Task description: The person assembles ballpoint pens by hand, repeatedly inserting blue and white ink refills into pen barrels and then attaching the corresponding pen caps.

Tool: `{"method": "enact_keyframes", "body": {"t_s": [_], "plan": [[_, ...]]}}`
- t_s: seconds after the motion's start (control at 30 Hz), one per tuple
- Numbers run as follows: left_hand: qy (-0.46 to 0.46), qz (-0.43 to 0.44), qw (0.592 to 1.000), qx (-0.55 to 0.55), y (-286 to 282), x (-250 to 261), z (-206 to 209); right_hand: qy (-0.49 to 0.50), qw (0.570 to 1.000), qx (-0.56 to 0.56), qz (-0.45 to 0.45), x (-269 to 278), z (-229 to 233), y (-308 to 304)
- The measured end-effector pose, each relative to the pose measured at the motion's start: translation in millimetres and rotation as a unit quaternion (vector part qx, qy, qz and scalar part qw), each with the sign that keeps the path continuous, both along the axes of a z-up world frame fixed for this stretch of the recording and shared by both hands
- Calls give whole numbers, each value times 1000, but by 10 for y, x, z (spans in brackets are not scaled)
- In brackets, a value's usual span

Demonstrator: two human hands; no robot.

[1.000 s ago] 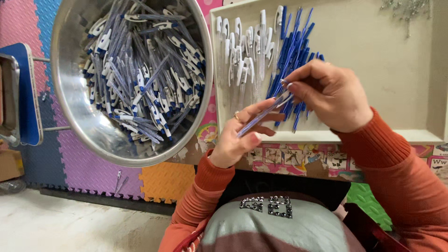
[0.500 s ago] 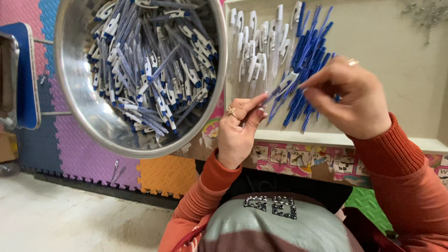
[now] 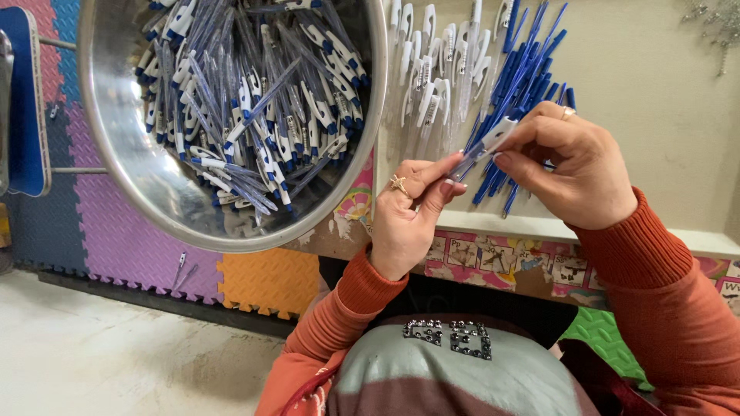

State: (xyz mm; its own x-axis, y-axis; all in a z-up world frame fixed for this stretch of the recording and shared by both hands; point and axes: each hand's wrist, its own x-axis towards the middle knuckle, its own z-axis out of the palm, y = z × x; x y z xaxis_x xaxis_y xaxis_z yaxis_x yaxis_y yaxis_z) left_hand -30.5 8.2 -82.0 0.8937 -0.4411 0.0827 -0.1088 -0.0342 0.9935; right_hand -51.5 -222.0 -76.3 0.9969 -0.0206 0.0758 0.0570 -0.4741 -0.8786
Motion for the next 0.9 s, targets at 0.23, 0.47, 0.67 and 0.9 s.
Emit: {"method": "enact_keyframes", "body": {"t_s": [0.23,0.47,0.67,0.9], "plan": [[9,-2,1000,-6,10,-7,-9,-17,1000,22,12,4,-26,-16],[16,-16,1000,5,19,-15,10,-22,999,14,21,-1,-50,-29],[14,-17,1000,7,6,-33,-42,-19,1000,-13,-5,-12,8,40],[38,11,999,-4,-103,-83,-196,-40,996,7,-75,-42,-75,230]]}}
